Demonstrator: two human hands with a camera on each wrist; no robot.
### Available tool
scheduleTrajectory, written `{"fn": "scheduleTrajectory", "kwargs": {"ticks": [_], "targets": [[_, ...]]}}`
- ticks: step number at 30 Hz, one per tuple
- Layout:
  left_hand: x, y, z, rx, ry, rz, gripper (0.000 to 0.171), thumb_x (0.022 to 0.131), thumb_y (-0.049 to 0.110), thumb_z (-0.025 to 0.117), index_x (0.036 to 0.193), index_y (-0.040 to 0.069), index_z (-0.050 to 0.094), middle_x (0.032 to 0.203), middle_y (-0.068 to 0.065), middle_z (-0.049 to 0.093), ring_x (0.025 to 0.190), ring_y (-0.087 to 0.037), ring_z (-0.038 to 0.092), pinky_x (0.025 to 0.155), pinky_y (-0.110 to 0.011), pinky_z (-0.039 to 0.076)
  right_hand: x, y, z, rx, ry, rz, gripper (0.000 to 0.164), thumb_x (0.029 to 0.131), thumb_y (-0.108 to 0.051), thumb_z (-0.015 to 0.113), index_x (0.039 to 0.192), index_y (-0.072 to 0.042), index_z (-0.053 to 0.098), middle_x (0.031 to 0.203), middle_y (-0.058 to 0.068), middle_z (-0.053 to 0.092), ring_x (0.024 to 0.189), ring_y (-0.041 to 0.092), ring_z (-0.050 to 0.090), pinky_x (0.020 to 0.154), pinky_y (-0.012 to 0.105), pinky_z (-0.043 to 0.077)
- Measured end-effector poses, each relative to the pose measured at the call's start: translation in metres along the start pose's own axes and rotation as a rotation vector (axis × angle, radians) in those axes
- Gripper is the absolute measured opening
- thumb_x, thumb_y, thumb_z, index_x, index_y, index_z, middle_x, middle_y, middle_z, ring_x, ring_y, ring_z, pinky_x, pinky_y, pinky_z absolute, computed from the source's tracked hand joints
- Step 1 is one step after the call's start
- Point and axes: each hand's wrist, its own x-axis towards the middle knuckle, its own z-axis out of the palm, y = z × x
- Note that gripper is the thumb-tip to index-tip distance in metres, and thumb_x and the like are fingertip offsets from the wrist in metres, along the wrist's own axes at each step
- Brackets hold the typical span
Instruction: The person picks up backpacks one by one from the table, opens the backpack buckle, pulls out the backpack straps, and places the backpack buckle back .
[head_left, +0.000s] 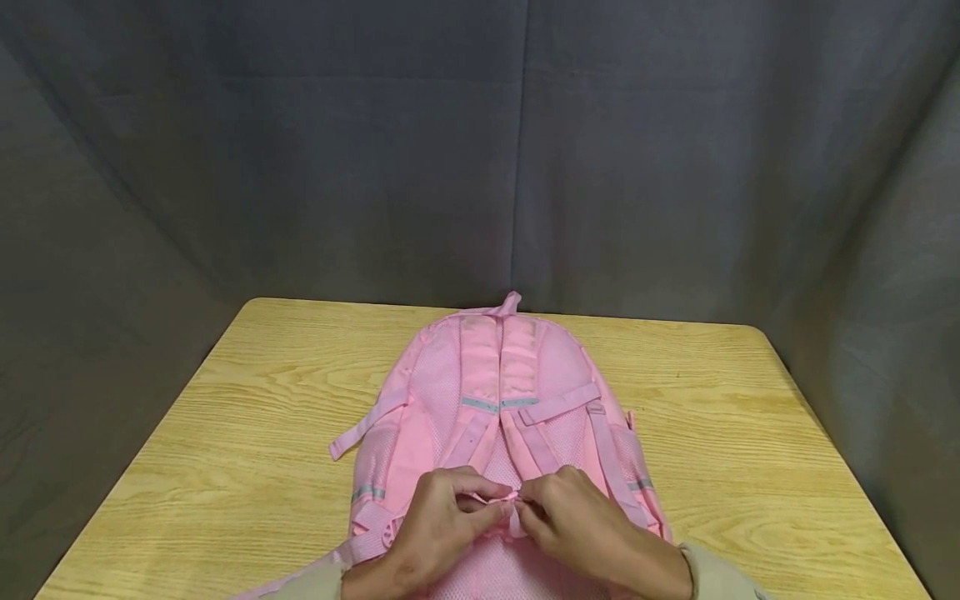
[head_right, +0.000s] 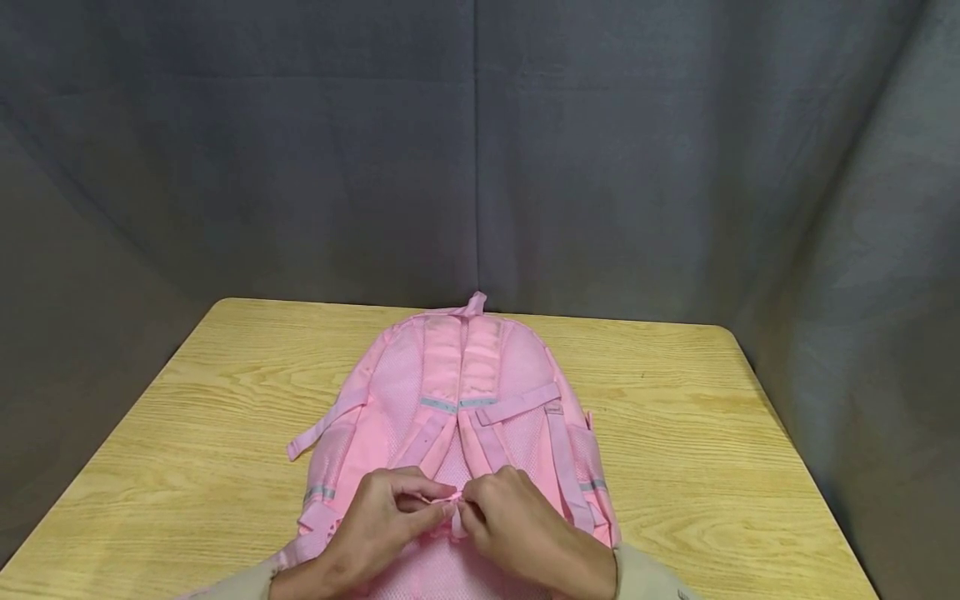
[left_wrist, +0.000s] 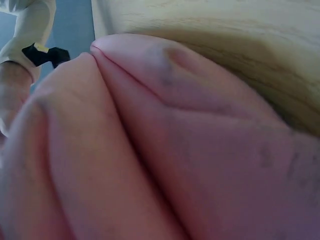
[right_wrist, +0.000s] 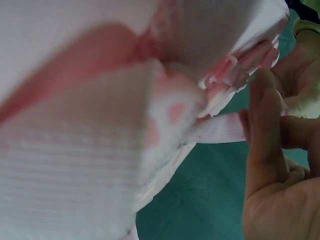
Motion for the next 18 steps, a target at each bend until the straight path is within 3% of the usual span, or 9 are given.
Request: {"fn": "scheduleTrajectory", "kwargs": {"ticks": [7, 18], "targets": [[0.002, 0.0, -0.002, -0.057, -0.044, -0.082, 0.016, 0.083, 0.012, 0.08, 0.097, 0.005, 0.079, 0.085, -0.006, 0.075, 0.068, -0.005, 0.067, 0.061, -0.018, 0.056, -0.003, 0.004, 0.006, -0.022, 0.119, -0.129, 0.037, 0.081, 0.0, 0.067, 0.057, -0.021, 0.048, 0.052, -0.021, 0.032, 0.048, -0.016, 0.021, 0.039, 0.006, 0.023], [0.004, 0.0, -0.005, -0.151, -0.076, -0.175, 0.015, 0.084, 0.011, 0.077, 0.097, 0.002, 0.078, 0.084, -0.011, 0.076, 0.068, -0.011, 0.068, 0.061, -0.022, 0.058, -0.005, 0.005, 0.011, 0.004, 0.192, -0.19, 0.036, 0.073, 0.003, 0.065, 0.057, -0.022, 0.045, 0.05, -0.021, 0.036, 0.049, -0.019, 0.023, 0.038, 0.003, 0.023]]}}
